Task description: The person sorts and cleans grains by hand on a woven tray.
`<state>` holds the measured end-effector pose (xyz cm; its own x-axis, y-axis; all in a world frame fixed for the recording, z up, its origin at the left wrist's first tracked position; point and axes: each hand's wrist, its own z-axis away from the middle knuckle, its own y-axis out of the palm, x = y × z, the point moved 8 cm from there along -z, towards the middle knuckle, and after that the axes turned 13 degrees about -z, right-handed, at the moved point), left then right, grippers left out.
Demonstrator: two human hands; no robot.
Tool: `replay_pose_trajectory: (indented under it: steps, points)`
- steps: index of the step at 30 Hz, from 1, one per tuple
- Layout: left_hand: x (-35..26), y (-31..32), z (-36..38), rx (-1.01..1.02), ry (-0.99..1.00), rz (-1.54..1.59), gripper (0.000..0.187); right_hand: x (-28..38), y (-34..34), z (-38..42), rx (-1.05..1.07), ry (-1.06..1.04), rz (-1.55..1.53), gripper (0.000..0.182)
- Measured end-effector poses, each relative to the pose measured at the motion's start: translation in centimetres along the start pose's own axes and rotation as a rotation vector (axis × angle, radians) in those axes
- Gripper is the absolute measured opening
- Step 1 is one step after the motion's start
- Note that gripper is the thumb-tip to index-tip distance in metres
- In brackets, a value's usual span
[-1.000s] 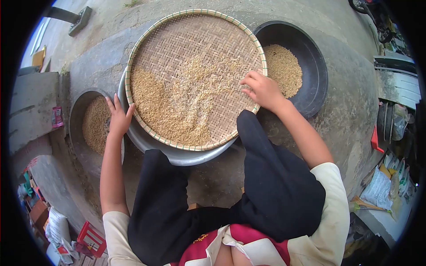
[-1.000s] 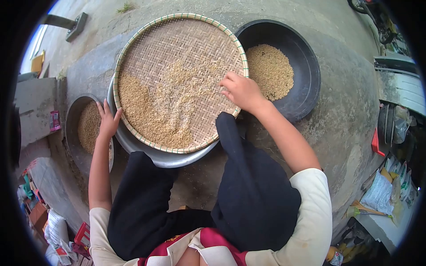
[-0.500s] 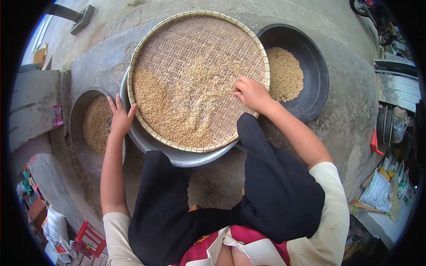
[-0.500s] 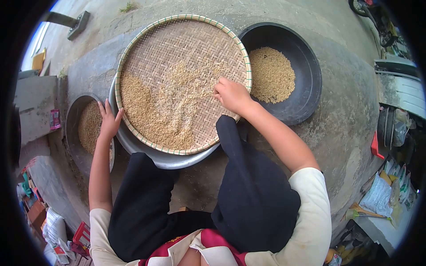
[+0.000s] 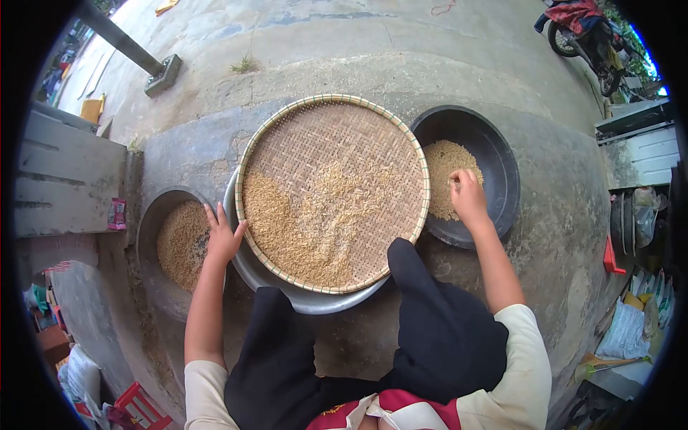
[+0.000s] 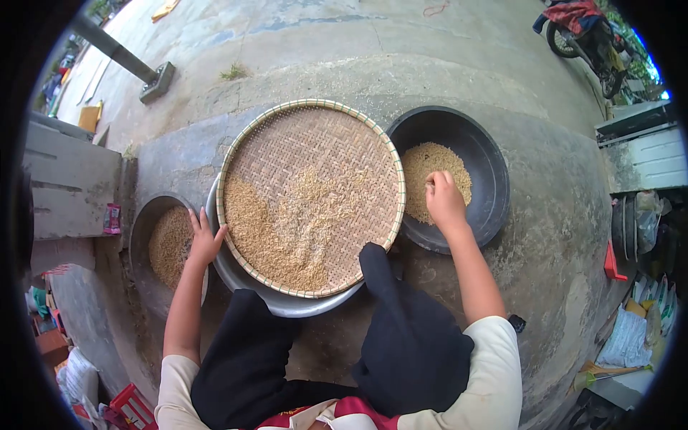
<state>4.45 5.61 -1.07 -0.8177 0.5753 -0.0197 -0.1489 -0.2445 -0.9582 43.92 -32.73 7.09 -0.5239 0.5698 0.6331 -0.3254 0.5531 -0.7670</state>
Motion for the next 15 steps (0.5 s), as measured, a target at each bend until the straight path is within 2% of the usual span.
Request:
replay_pose_trajectory:
  steps: [2,6,9,11,12,14,15]
  points:
    - [0.4,0.2,-0.1,-0.017,0.003,-0.009,0.087,-2.2,-0.7,0.8,-0.004,0.04,0.055,0.01]
    - [0.5,-0.9,0.8,0.118,0.013,-0.05,0.088,-2.6,-0.6,2.9,0.048,0.092,0.04,0.009]
    - [0.2,-5.0,2.3,0.057,0.041,-0.005,0.08,-1.8,-0.5,4.0,0.094,0.12,0.066,0.008]
    - [-0.2,-9.2,3.4,-0.171,0.179,0.165,0.064,-1.9,-0.4,4.7,0.108,0.14,0.079,0.009]
    - [0.0,-10.9,4.6,-0.19,0.17,0.168,0.064,-2.4,-0.5,4.9,0.103,0.174,0.068,0.01]
    - [0.1,-17.2,9.0,-0.419,0.209,0.627,0.05,-4.0,-0.4,5.3,0.089,0.188,0.054,0.012]
    - [-0.2,-19.8,11.9,-0.437,0.187,0.887,0.045,-5.8,0.0,5.3,0.066,0.155,0.097,0.017]
